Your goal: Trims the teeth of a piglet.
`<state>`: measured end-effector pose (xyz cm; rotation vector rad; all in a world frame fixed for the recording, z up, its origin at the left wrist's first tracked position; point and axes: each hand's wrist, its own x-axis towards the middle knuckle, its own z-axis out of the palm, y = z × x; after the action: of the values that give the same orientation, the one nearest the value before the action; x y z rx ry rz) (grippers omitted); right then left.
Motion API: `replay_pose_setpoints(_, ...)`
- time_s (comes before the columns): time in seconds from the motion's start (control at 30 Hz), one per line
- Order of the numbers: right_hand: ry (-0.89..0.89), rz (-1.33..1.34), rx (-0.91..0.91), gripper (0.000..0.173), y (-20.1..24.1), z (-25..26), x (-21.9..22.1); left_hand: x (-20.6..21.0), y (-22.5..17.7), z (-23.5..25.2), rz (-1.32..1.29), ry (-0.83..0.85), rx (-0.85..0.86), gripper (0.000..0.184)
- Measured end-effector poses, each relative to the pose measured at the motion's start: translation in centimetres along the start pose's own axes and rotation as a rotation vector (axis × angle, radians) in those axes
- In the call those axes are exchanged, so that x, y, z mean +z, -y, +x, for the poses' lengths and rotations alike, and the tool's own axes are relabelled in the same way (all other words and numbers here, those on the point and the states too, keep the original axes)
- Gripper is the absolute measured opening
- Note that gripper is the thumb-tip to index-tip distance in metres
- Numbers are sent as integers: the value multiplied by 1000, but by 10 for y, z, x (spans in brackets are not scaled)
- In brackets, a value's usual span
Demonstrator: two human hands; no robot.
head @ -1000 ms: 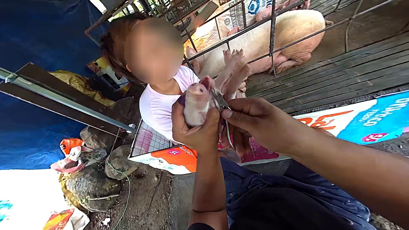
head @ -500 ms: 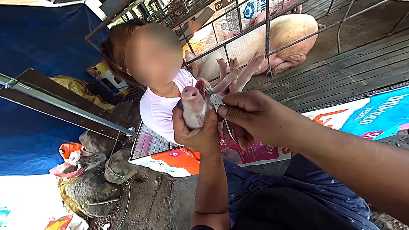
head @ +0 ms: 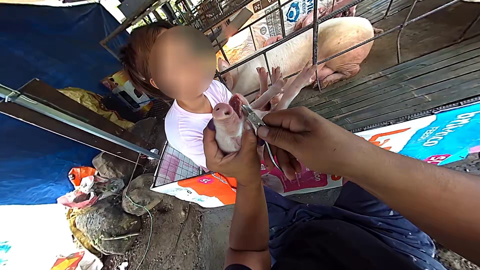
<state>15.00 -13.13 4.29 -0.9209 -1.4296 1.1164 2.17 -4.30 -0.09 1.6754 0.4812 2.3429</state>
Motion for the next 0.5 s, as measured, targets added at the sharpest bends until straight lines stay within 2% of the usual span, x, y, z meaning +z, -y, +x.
replay_pose_setpoints(0.5,-18,4,-26,31,-10,3,3,2,1,-3,-43,-9,-18,44)
